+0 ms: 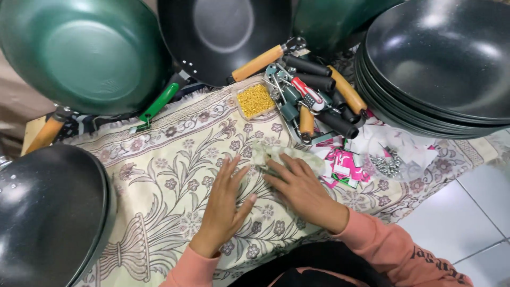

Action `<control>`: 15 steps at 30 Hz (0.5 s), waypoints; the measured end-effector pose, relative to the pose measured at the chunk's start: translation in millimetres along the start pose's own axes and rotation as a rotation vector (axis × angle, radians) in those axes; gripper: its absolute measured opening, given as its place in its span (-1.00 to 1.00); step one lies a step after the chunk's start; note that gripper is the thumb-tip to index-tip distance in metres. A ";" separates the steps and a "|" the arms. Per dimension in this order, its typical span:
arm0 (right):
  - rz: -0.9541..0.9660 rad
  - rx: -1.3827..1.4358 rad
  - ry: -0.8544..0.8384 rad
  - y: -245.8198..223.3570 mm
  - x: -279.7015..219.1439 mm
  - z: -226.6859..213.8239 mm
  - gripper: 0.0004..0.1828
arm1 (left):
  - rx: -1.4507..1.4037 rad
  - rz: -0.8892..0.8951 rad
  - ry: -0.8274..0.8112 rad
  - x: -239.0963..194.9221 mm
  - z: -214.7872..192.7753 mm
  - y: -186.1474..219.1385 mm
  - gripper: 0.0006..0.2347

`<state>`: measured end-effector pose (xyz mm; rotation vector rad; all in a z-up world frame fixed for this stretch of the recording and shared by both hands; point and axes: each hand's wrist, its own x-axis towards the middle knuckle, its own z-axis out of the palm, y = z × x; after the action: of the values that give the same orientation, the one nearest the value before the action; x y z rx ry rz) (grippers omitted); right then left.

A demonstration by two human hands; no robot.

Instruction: Attaching a handle to a wok using screws and a screwdriver

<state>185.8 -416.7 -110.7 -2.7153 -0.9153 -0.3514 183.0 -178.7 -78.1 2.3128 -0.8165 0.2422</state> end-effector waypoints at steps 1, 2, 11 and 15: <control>0.008 -0.001 -0.001 8.2 -6.1 5.0 -0.47 | -0.005 0.004 -0.006 6.8 9.3 -2.1 -0.50; 0.020 -0.052 -0.015 16.4 -12.2 9.9 -0.51 | -0.006 0.027 -0.066 13.6 18.5 -4.1 -0.49; 0.113 -0.010 0.018 42.6 -28.1 0.9 -0.55 | 0.049 0.007 -0.222 45.5 70.8 -23.7 -0.47; -0.007 0.212 0.155 38.4 -34.1 -32.1 -0.60 | 0.070 0.085 -0.191 43.2 68.9 -27.0 -0.43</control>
<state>178.4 -475.3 -97.1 -2.4551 -0.8668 -0.4339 230.5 -228.6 -128.8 2.3955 -1.0171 0.0887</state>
